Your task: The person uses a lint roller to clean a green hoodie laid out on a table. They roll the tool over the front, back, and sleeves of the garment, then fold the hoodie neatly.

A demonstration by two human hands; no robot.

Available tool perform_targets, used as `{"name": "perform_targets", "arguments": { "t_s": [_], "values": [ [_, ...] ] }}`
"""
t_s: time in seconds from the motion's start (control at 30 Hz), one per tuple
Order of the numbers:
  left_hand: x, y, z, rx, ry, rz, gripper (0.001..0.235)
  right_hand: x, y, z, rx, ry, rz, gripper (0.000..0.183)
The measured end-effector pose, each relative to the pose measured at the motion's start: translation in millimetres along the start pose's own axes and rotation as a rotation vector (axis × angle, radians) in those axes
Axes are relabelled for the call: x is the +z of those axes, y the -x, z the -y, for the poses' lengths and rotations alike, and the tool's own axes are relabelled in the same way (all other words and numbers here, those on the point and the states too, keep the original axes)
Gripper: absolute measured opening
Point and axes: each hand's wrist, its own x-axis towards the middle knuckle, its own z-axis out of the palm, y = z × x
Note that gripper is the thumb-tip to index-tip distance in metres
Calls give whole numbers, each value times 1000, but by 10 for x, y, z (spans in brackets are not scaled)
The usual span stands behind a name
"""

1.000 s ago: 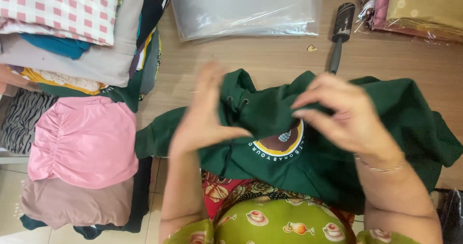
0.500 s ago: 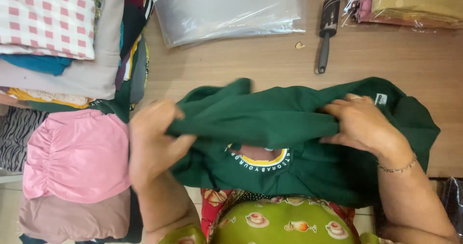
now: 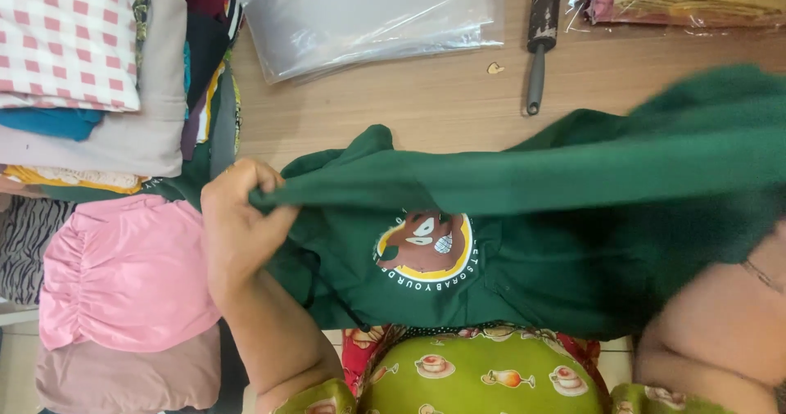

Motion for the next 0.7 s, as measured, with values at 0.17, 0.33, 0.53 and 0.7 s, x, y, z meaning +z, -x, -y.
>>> {"name": "perform_targets", "arguments": {
  "t_s": [0.17,0.33,0.53,0.7],
  "values": [
    [212,-155,398,-295,-523,-147,32,1251,-964,961,-58,-625,-43,41],
    [392,-257,862,-615,-800,-209,38,1994,-1314,1446,-326,-600,525,61],
    [589,-176,1144,-325,-828,-25,62,1730,-995,536,-1,561,212,48],
    [575,-280,1111,-644,-475,51,55,1346,-647,-451,267,805,362,72]
  ]
}}
